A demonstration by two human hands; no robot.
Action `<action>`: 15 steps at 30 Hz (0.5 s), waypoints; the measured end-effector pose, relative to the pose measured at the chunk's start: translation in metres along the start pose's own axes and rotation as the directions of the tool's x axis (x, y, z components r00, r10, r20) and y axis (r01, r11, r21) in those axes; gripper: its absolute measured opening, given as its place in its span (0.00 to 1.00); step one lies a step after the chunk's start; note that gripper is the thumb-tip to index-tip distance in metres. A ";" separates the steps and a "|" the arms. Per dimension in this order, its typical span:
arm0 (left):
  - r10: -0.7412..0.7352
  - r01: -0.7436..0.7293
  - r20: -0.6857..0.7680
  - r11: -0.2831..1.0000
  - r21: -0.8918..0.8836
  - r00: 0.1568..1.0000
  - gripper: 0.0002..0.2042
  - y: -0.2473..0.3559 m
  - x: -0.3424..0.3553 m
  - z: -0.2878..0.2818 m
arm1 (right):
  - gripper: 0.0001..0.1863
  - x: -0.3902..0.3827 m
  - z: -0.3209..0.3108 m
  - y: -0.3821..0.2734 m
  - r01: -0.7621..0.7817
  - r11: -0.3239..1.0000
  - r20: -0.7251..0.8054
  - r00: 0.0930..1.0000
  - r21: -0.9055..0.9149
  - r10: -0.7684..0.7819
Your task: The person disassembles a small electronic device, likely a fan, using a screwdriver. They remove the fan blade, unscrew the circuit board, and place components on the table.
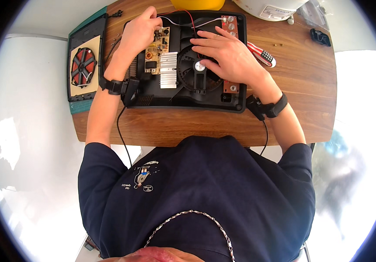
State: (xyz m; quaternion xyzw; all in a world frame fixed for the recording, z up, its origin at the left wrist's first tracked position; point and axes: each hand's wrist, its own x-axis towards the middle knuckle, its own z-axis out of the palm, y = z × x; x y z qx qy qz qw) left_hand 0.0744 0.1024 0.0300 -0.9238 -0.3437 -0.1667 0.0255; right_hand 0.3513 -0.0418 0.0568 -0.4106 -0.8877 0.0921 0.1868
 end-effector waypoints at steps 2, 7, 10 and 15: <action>0.002 -0.001 0.020 1.000 -0.029 1.000 0.05 -0.003 0.000 0.000 | 0.20 0.006 -0.010 -0.001 -0.001 1.000 0.080 0.997 -0.030 0.004; -0.006 0.008 0.047 0.999 -0.048 0.999 0.03 -0.006 0.002 0.001 | 0.21 0.035 -0.014 -0.010 0.148 0.979 0.128 0.983 -0.140 -0.131; -0.004 0.006 0.025 0.998 -0.066 1.000 0.02 -0.010 0.003 0.005 | 0.23 0.051 0.005 -0.002 0.247 0.957 0.175 0.960 -0.151 -0.220; -0.023 0.026 0.034 0.997 -0.074 0.999 0.02 -0.009 0.000 0.005 | 0.26 0.066 0.024 0.000 0.268 0.959 0.258 0.936 -0.090 -0.238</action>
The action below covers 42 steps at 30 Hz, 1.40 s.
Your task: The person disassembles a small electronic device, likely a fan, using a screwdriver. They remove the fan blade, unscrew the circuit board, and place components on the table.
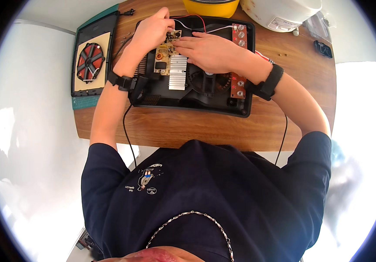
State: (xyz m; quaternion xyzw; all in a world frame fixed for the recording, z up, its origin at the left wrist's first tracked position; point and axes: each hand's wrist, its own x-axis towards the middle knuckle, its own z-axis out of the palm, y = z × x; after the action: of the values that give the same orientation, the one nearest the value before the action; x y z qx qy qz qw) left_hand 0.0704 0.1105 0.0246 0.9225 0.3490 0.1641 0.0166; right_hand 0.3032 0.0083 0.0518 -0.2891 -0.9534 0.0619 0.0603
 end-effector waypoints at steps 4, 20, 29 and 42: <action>-0.030 0.032 -0.045 0.999 0.041 0.999 0.04 0.005 0.002 0.002 | 0.25 0.005 0.002 0.001 -0.055 0.998 0.002 0.998 -0.009 0.055; -0.006 0.007 -0.028 0.999 0.041 1.000 0.04 0.010 0.000 -0.003 | 0.20 0.007 0.008 0.003 0.025 0.989 -0.082 0.996 -0.148 -0.038; -0.021 0.020 0.004 0.999 0.047 1.000 0.05 0.010 0.003 -0.005 | 0.23 0.009 0.011 0.004 0.030 0.989 -0.018 0.999 -0.145 -0.033; 0.006 -0.009 0.031 0.996 0.092 0.999 0.04 0.009 0.005 -0.004 | 0.25 0.009 0.016 0.004 0.000 0.993 -0.027 1.000 -0.120 -0.003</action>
State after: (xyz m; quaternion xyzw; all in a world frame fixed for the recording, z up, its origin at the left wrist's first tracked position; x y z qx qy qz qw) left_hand 0.0782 0.1070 0.0317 0.9260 0.3525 0.1336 -0.0213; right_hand 0.2954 0.0157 0.0363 -0.2925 -0.9546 0.0007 0.0557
